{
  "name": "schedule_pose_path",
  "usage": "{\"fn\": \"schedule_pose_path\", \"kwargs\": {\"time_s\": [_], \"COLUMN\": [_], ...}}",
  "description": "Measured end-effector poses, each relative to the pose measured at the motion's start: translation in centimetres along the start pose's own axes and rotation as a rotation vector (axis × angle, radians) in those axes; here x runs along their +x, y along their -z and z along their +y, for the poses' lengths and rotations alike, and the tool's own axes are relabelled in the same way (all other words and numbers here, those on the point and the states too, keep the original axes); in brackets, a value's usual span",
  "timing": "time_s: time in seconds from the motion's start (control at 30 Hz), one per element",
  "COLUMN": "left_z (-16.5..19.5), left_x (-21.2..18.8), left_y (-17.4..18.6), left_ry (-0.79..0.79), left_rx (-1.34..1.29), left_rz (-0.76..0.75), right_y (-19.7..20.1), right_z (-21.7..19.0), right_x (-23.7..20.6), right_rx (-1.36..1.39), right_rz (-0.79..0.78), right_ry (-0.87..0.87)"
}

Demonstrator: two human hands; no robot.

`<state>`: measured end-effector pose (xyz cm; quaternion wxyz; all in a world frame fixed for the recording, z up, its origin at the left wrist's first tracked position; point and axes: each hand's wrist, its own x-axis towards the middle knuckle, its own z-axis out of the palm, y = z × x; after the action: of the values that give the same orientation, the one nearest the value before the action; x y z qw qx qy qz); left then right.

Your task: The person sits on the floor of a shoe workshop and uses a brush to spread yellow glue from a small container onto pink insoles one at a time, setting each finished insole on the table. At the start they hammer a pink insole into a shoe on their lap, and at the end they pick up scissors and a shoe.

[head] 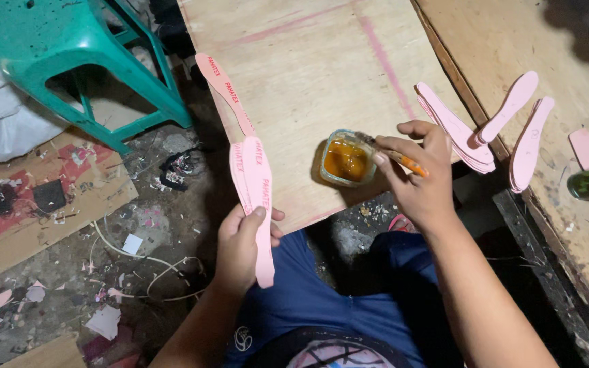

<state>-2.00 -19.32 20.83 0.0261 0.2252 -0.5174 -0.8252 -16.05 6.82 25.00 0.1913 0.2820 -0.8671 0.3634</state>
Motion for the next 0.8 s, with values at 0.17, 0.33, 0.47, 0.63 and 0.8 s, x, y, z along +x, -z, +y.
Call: {"fn": "schedule_pose_path", "kwargs": {"time_s": [0.17,0.33,0.47,0.63,0.8], "left_z": [-0.7,-0.7,-0.3,0.2,0.1], "left_x": [-3.6,-6.2,-7.5,-8.0,-7.9], "left_y": [-0.9,-2.7,-4.2,-4.4,-3.7], "left_ry": [0.130,0.236,0.264,0.267,0.289], "left_rx": [0.125,0.209,0.242,0.293,0.290], "left_rz": [-0.214,-0.354,-0.417,-0.468,-0.526], "right_y": [2.1,3.8,3.9,4.0,4.3], "right_z": [-1.8,-5.7,-8.0,-8.9,-7.4], "right_x": [-3.2,-7.4,-8.5,-8.3,-6.9], "right_rx": [0.659,0.868,0.465,0.501,0.511], "right_rz": [-0.224,-0.094,-0.041,-0.138,0.013], "right_ry": [-0.637,-0.662,-0.120,-0.082,-0.308]}}
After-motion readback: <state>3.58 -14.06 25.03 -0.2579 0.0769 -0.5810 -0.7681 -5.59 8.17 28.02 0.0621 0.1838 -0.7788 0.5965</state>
